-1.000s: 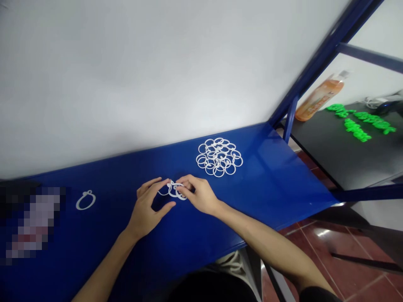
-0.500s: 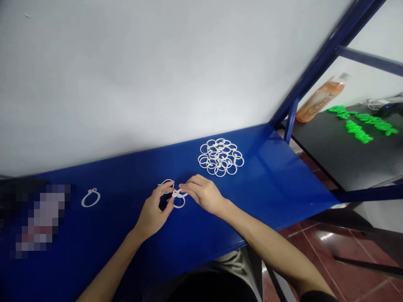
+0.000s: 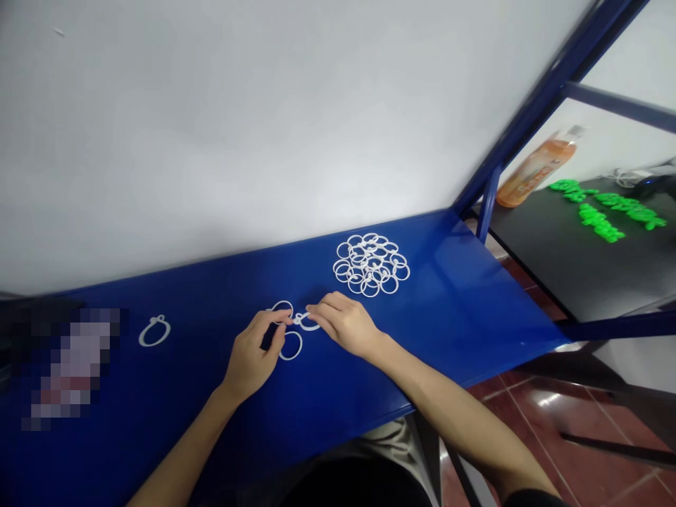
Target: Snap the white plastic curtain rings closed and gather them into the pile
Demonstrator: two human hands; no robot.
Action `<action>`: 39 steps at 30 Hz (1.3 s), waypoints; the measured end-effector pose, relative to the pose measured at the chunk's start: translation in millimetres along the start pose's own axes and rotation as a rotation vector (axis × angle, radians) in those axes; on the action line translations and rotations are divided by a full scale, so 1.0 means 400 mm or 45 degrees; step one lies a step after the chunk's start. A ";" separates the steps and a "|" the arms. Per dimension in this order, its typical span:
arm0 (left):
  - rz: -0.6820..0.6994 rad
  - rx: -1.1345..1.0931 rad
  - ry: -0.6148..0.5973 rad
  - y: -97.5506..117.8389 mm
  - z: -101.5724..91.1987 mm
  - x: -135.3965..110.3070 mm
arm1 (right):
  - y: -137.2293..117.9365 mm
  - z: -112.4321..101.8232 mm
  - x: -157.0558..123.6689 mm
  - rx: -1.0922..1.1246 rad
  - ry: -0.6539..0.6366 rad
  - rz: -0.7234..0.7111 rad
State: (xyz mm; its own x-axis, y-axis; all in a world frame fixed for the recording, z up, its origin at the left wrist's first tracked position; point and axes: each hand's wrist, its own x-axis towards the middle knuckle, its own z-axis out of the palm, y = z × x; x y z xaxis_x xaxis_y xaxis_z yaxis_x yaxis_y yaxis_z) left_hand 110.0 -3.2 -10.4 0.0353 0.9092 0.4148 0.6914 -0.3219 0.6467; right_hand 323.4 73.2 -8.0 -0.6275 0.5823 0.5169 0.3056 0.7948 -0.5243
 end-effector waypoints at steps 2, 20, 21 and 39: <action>0.016 -0.011 -0.003 0.008 -0.001 0.002 | -0.007 0.003 0.001 0.114 0.036 0.062; 0.191 0.030 0.118 0.026 -0.002 0.009 | -0.020 -0.037 0.007 0.287 -0.067 -0.089; 0.211 0.091 0.107 0.021 -0.004 0.008 | 0.001 -0.062 0.010 0.210 -0.013 -0.079; 0.267 0.520 -0.230 -0.021 -0.013 -0.010 | 0.446 -0.335 -0.075 -0.241 0.260 0.727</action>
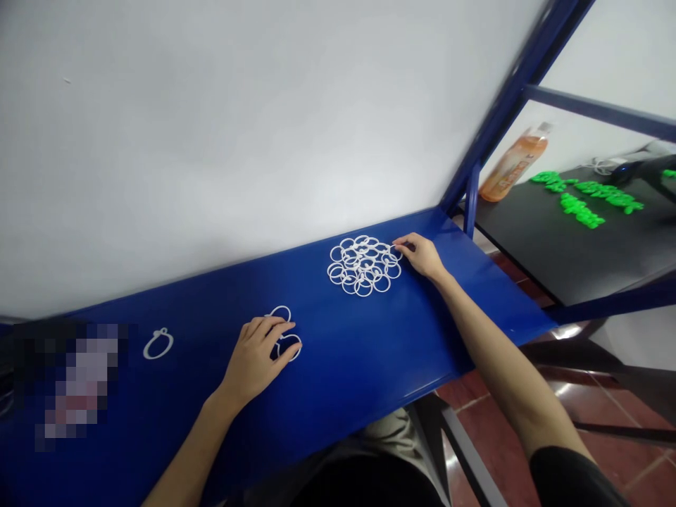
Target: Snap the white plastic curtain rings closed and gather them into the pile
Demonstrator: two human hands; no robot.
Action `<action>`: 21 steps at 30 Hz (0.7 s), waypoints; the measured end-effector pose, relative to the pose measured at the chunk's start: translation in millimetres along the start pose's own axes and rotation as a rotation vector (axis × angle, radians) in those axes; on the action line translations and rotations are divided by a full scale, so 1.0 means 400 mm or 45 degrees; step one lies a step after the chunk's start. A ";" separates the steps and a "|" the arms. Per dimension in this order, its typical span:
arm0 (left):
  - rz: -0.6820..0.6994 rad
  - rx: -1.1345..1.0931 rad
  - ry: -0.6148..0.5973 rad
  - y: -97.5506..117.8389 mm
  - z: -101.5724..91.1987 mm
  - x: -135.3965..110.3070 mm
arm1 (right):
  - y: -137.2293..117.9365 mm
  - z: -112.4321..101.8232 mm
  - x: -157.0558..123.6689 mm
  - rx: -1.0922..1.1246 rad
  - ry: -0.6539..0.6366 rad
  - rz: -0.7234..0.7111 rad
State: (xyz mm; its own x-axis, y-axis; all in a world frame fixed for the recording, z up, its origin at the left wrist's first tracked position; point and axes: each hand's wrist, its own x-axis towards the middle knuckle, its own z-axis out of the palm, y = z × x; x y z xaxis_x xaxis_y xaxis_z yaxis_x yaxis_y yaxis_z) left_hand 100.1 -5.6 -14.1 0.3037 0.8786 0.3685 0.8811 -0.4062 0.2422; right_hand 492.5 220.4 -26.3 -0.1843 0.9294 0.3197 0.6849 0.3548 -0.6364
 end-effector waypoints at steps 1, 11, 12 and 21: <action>-0.004 0.003 -0.017 -0.002 -0.001 -0.001 | -0.001 0.001 -0.001 0.008 -0.015 -0.006; -0.038 0.046 -0.118 -0.018 -0.013 -0.013 | -0.004 0.000 -0.006 0.152 -0.064 0.063; -0.040 0.035 -0.128 -0.019 -0.015 -0.013 | -0.004 0.000 -0.008 0.160 -0.056 0.070; -0.014 -0.114 -0.205 -0.014 -0.020 -0.012 | -0.011 -0.005 -0.011 0.101 0.129 0.084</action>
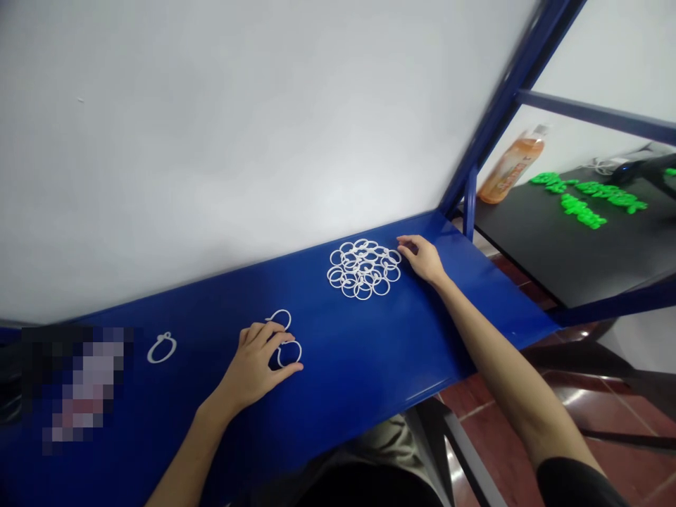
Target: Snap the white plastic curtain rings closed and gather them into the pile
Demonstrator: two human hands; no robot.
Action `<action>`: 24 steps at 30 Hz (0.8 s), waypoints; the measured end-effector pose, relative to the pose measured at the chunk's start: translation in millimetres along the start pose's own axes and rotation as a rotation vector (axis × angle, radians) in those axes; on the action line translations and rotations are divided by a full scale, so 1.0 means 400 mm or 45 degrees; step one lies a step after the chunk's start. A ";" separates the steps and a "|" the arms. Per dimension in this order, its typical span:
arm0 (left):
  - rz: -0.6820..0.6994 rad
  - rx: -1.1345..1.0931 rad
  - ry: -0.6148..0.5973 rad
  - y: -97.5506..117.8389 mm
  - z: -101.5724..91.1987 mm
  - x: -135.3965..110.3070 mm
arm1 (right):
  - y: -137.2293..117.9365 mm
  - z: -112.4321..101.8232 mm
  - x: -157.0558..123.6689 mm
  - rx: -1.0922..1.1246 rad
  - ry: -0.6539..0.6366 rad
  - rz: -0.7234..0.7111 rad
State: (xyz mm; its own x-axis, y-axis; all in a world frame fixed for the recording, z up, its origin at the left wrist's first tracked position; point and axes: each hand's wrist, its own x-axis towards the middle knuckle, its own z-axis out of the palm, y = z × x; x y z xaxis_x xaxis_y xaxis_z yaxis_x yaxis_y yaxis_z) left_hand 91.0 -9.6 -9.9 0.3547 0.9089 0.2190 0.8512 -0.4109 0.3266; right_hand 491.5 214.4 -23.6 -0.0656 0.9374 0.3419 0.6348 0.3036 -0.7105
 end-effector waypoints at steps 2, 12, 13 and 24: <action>0.017 -0.017 0.012 0.010 -0.001 0.003 | -0.027 -0.001 -0.002 -0.054 0.112 -0.012; 0.185 -0.124 0.357 0.047 0.020 0.013 | -0.440 0.145 -0.284 0.339 -0.737 -0.415; 0.175 -0.138 0.406 0.046 0.027 0.010 | -0.463 0.173 -0.314 0.393 -0.805 -0.357; -0.307 -0.932 0.306 0.038 0.008 0.020 | -0.464 0.260 -0.361 0.989 -0.812 0.223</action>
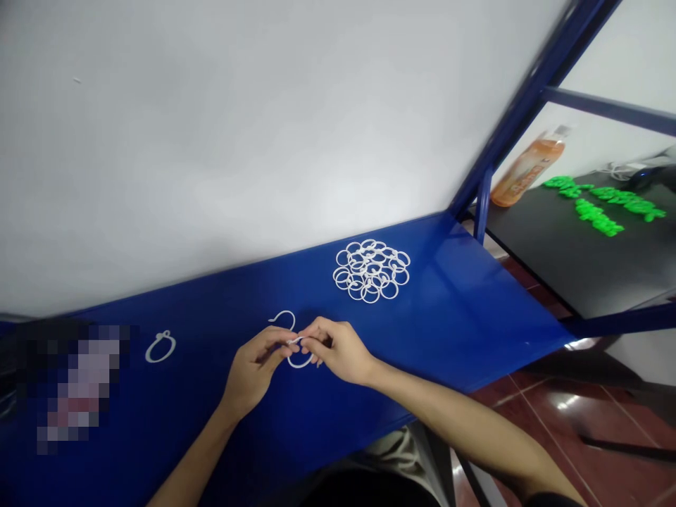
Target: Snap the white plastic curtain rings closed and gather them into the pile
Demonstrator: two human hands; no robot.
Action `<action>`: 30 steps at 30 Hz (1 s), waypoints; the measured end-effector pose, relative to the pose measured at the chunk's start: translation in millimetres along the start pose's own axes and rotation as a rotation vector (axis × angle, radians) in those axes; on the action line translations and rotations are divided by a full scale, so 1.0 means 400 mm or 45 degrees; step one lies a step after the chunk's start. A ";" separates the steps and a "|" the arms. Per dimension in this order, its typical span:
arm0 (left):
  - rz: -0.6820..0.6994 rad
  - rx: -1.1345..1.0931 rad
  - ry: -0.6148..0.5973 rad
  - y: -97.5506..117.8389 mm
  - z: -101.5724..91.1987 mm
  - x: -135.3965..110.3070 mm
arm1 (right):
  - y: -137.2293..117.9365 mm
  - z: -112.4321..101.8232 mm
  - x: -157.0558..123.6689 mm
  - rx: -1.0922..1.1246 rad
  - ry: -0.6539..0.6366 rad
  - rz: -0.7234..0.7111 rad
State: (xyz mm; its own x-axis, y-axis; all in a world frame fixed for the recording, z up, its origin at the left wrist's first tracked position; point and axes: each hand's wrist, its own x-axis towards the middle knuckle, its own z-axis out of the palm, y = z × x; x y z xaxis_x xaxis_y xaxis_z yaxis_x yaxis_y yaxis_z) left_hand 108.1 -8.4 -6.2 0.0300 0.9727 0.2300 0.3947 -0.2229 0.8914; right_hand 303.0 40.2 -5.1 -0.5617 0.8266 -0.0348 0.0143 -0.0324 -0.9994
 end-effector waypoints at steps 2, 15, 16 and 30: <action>-0.058 -0.121 -0.008 0.003 -0.005 0.003 | 0.007 0.004 -0.007 0.115 -0.038 0.054; -0.159 -0.238 -0.264 0.036 0.000 -0.007 | -0.011 -0.027 -0.036 -0.307 -0.289 -0.324; -0.148 -0.204 -0.258 0.036 -0.001 -0.007 | -0.014 -0.030 -0.034 -0.377 -0.265 -0.386; 0.115 1.205 0.215 -0.066 -0.023 0.008 | -0.134 -0.365 0.078 -1.269 0.554 -0.544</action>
State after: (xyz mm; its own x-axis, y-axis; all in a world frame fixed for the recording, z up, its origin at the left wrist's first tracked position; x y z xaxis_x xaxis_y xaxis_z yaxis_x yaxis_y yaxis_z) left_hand 89.3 -0.1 -25.7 -0.0068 0.9160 0.4010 0.9763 -0.0807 0.2009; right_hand 405.7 149.7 46.4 -0.3499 0.7926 0.4993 0.6440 0.5906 -0.4862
